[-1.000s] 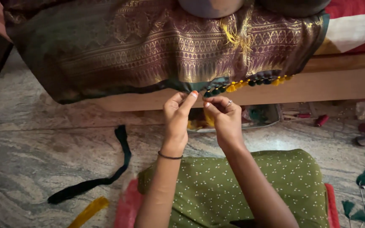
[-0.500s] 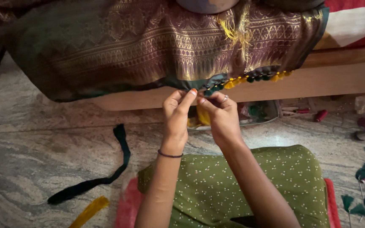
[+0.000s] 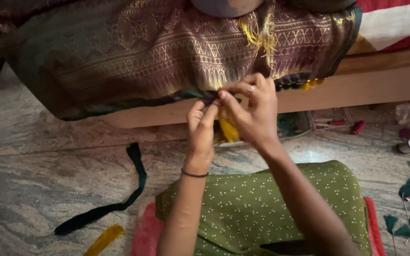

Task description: Attaching and trimming decorative tassels on the edge of a garment.

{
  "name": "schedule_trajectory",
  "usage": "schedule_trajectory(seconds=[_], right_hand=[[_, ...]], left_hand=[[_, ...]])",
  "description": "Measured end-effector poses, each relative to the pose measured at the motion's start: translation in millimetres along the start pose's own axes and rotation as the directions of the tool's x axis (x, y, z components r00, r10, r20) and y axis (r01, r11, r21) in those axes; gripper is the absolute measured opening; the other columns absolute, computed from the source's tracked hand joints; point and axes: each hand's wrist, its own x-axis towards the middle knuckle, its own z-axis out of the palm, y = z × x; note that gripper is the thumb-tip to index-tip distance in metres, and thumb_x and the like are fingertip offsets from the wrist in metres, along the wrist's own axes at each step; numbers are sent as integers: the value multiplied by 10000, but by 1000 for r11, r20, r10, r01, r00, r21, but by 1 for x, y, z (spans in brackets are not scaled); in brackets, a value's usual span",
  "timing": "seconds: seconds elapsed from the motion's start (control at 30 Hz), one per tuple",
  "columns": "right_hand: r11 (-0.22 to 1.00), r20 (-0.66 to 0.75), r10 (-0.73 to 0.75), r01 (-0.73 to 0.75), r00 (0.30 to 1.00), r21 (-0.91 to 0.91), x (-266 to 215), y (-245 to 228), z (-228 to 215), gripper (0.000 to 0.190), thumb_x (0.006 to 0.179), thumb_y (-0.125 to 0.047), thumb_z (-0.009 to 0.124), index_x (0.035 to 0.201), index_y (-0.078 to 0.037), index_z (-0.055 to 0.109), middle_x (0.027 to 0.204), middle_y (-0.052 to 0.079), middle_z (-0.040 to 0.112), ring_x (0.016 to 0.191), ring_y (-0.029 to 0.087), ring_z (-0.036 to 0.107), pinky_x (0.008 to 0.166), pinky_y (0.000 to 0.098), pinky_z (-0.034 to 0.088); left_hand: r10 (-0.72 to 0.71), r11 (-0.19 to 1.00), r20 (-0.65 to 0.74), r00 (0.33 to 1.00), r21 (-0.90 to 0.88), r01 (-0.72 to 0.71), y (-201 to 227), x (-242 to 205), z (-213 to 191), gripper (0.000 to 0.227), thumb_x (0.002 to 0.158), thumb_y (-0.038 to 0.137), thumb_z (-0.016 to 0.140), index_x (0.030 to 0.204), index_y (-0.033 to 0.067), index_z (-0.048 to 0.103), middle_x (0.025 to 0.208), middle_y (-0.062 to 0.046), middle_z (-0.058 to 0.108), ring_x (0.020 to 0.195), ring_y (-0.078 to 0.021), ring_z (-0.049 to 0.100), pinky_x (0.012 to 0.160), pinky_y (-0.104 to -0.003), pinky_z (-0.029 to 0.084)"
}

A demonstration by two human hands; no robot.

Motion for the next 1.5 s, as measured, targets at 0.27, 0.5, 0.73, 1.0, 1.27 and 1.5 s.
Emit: schedule_trajectory(seconds=[0.27, 0.5, 0.73, 1.0, 1.27, 1.5], right_hand=[[889, -17, -430, 420, 903, -181, -8, -3, -29, 92, 921, -76, 785, 1006, -60, 755, 942, 75, 598, 912, 241, 511, 798, 383, 397], [859, 149, -503, 512, 851, -22, 17, -17, -28, 104, 909, 5, 736, 994, -15, 680, 1035, 126, 687, 982, 264, 651, 838, 411, 522], [975, 360, -223, 210, 906, 76, 35, -9, -30, 61, 959, 41, 656, 962, -20, 661, 906, 95, 748, 791, 172, 752, 683, 319, 626], [977, 301, -65, -1, 951, 215, 31, -13, -25, 79, 987, 66, 639, 973, -1, 599, 915, 90, 732, 855, 142, 726, 755, 307, 629], [978, 351, -49, -26, 935, 207, 37, -17, -32, 83, 1022, 52, 570, 1001, -26, 593, 919, 59, 716, 878, 119, 754, 814, 285, 626], [790, 511, 112, -388, 852, 474, 52, -8, -26, 38, 1042, 8, 575, 1021, -19, 557, 921, 65, 681, 855, 122, 696, 808, 284, 630]], left_hand=[[515, 667, 134, 846, 558, -494, 4, -21, 13, 230, 1060, 194, 623, 1209, 18, 629, 1140, -63, 692, 1052, -136, 670, 938, -277, 549], [391, 607, 216, 895, 670, -428, 28, -8, 13, 157, 1007, 115, 642, 1100, 41, 746, 940, -35, 745, 853, -78, 663, 749, -248, 539], [183, 938, 181, 966, 262, -227, 13, 6, 12, 125, 974, 19, 614, 1063, -18, 694, 964, 17, 704, 872, -42, 621, 781, -210, 516], [224, 947, 198, 954, 188, -261, -2, 15, 8, 152, 944, -48, 508, 938, -32, 659, 907, 2, 665, 861, -63, 582, 780, -228, 474], [262, 883, 151, 953, 361, -300, 15, 9, 20, 117, 924, -33, 571, 907, -43, 687, 819, -6, 663, 756, -58, 555, 685, -218, 444], [254, 932, 135, 958, 232, -280, 3, 16, 10, 185, 915, -30, 517, 910, -41, 701, 864, -36, 726, 824, -87, 651, 783, -226, 517]])
